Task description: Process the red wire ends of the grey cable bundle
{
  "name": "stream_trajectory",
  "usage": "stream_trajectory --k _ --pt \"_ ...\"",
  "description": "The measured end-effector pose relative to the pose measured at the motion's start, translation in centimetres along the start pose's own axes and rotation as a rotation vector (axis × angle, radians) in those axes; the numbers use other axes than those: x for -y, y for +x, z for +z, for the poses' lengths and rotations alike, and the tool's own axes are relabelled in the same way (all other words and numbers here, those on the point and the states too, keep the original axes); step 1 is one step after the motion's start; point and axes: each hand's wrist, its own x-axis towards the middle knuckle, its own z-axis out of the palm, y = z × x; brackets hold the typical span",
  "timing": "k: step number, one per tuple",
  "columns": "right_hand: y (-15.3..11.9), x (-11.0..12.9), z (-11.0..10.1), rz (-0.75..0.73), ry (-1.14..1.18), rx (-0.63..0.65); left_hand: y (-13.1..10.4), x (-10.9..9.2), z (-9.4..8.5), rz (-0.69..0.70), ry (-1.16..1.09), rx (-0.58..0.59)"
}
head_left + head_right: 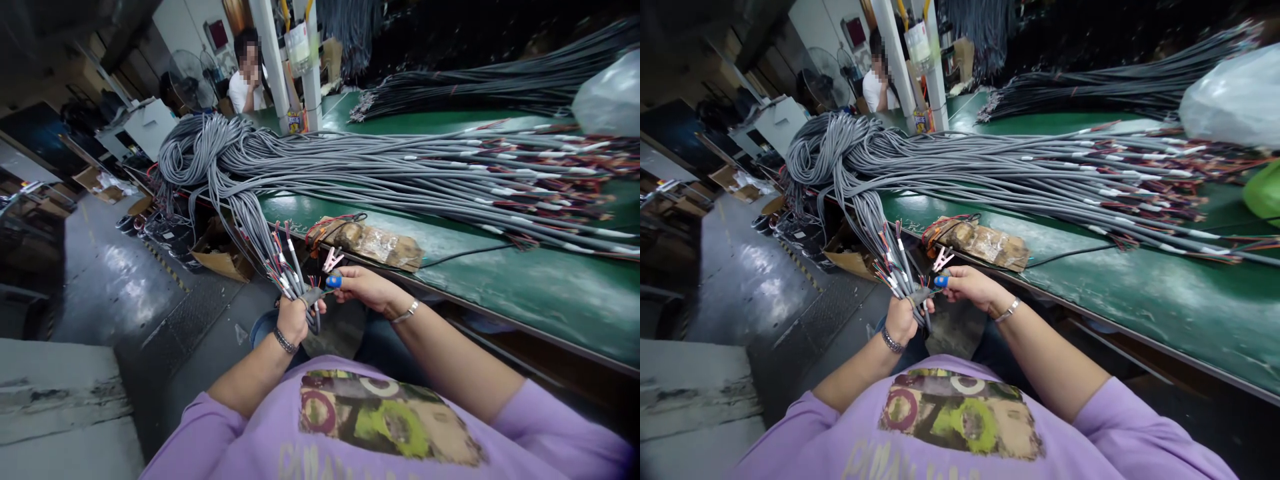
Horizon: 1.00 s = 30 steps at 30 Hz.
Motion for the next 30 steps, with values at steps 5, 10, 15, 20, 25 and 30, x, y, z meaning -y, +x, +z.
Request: stream_trajectory --k 5,10,15,20,25,30 --pt "-0.1 0.6 0.1 -0.074 -0.154 0.019 -0.3 0.1 -0.3 -0.003 0.088 0.128" --pt "0.0 0.7 0.9 -0.075 -0.189 0.023 -0.4 -0.2 -0.5 -0.025 0.219 0.259" --pt "0.4 -0.5 0.7 -0.088 -0.036 -0.063 -0.3 -0.5 -0.6 -0.060 0.163 0.215" --pt "0.6 -1.1 -0.4 -0.025 0.248 -0.113 0.0 -0.9 -0.3 -0.052 -0.006 0.125" --pt "1.2 -0.5 0.0 -0.010 0.335 -0.103 0.5 -1.7 0.7 -0.044 -0.113 0.031" --pt "1.8 -0.2 0.9 -0.137 0.318 -0.166 0.6 -2.2 1.7 -0.014 -0.128 -0.012"
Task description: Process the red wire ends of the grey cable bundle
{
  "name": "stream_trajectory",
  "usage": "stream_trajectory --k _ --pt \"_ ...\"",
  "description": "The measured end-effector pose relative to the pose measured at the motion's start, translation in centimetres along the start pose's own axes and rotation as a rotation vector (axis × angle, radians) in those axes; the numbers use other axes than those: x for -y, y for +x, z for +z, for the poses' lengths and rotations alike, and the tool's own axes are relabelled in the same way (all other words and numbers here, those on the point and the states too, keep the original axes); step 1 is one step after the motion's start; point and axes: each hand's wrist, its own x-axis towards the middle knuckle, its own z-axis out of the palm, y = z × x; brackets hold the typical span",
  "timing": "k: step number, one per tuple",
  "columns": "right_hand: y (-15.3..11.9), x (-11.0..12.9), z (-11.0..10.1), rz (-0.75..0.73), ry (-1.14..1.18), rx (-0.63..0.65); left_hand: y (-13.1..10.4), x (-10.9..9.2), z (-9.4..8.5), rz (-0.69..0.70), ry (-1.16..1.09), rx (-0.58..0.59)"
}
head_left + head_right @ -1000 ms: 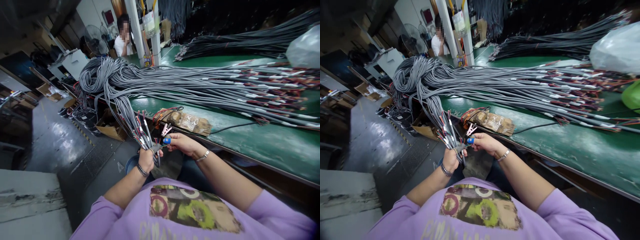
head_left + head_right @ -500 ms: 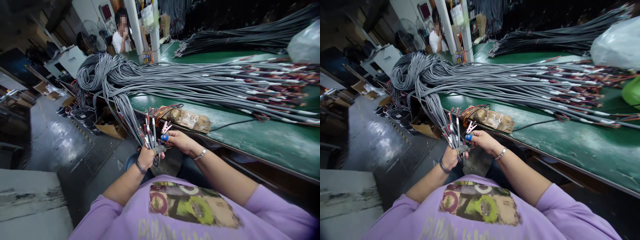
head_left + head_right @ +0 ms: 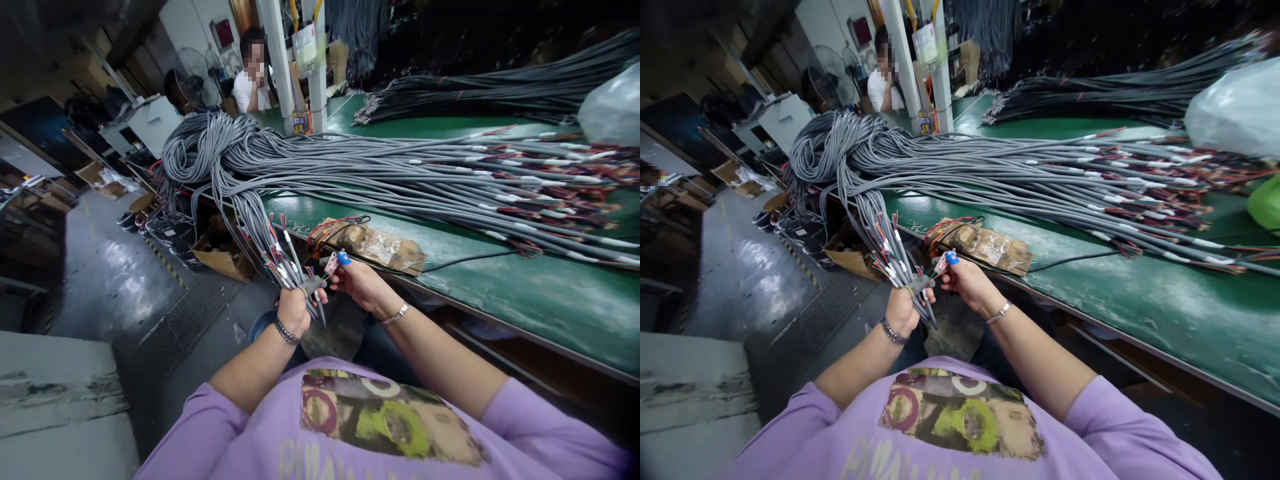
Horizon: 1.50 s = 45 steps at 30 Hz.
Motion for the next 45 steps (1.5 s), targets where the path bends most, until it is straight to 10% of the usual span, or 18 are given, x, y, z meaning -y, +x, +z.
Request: stream_trajectory --k 9,23,39,45 --pt "-1.4 -0.3 0.2 0.116 -0.038 0.007 0.5 1.1 -0.4 0.012 0.041 -0.033" --pt "-2.7 -1.4 0.9 -0.172 -0.370 -0.044 -0.6 2.1 -1.5 0.081 0.244 0.066" --pt "-1.0 -0.9 -0.2 0.083 0.124 -0.137 -0.3 0.4 -1.0 -0.014 0.074 0.010" --pt "0.1 -0.5 0.1 -0.026 0.046 -0.025 0.2 0.1 -0.4 -0.017 0.084 0.034"
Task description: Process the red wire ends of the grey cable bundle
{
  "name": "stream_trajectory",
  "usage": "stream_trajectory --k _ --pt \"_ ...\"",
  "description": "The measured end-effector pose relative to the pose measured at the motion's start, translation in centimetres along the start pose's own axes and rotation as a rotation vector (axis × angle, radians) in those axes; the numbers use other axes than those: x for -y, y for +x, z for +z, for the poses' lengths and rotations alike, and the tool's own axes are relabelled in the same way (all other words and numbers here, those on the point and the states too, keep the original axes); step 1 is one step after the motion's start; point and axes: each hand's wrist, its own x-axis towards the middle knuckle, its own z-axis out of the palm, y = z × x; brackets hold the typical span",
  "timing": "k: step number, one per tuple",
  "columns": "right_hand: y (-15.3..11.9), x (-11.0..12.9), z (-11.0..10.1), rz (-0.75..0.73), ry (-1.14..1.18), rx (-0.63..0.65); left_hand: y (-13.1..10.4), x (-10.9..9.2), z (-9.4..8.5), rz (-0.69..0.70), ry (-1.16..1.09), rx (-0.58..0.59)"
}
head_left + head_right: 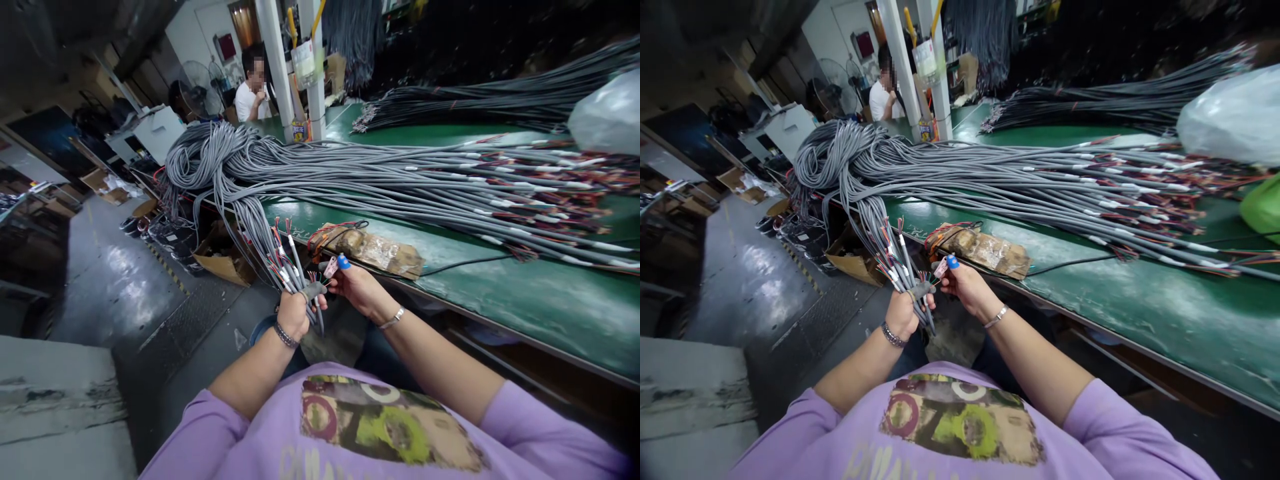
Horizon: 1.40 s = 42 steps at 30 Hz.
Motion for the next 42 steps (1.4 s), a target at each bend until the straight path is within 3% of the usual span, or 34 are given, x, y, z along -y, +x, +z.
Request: stream_trajectory --k 12,23,36,42 --pt "0.2 -0.3 0.6 -0.091 0.086 -0.031 0.8 0.3 0.7 -0.047 0.040 0.007" --pt "-0.5 0.5 0.5 0.093 0.147 -0.017 -0.1 0.4 0.1 -0.016 0.022 0.001" --pt "-0.7 0.0 0.4 0.035 0.204 -0.039 0.0 0.1 0.6 0.042 -0.054 -0.060" --pt "-0.5 -0.2 0.2 0.006 0.243 -0.003 0.4 0.4 1.2 -0.001 -0.054 -0.075"
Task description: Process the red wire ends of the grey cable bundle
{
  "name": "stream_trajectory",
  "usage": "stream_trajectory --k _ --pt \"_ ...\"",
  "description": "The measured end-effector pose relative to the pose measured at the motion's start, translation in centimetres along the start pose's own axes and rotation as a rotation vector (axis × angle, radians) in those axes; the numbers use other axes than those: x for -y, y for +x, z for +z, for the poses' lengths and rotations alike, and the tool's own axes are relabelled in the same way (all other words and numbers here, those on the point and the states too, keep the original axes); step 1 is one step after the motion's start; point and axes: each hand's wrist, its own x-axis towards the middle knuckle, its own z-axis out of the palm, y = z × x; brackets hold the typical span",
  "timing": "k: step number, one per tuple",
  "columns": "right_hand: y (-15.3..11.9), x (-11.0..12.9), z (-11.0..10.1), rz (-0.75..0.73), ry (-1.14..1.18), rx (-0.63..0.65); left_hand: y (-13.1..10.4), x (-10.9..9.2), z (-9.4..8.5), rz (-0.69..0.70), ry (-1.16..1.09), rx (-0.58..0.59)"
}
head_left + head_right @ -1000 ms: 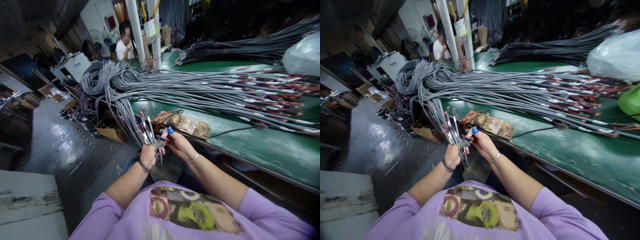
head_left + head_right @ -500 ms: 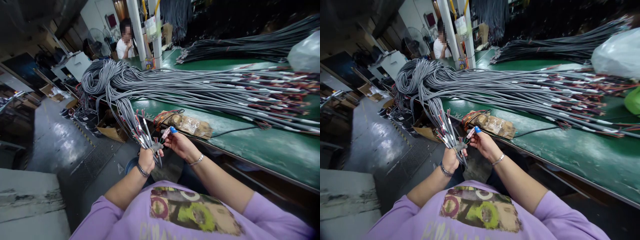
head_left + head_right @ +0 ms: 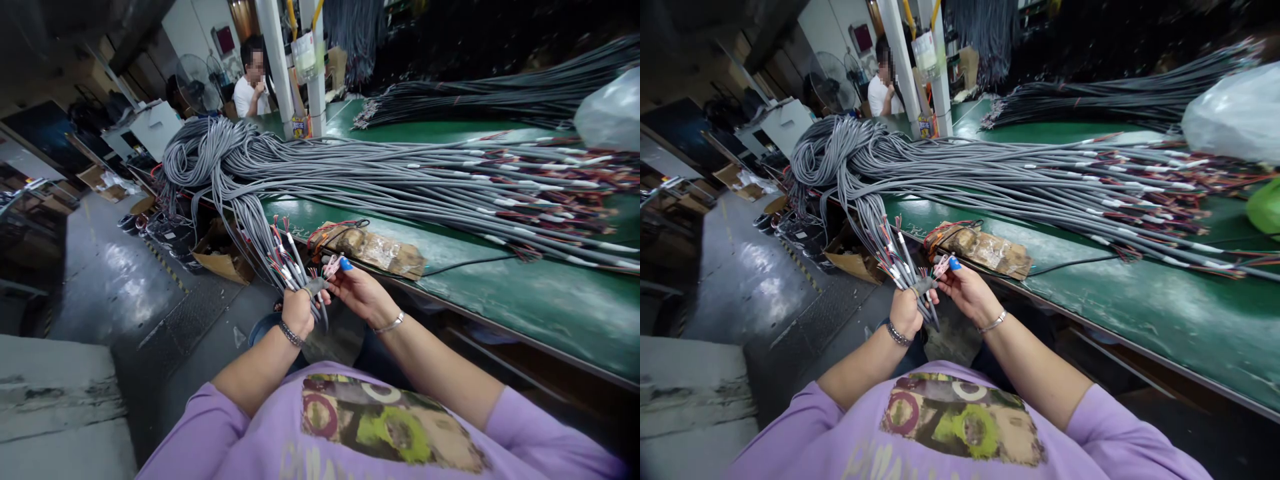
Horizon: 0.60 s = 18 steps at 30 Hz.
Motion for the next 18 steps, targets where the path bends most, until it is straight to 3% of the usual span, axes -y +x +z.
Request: stream_trajectory --k 5,12,18 --pt "0.1 -0.2 0.1 -0.024 0.013 0.058 0.2 0.2 0.2 0.008 0.034 0.003" --pt "-0.2 0.1 0.0 0.080 0.064 0.002 -0.3 0.2 -0.4 0.030 0.025 0.007" --pt "-0.2 0.7 0.6 0.109 -0.053 -0.044 -1.1 -0.1 -1.1 0.064 0.003 -0.033"
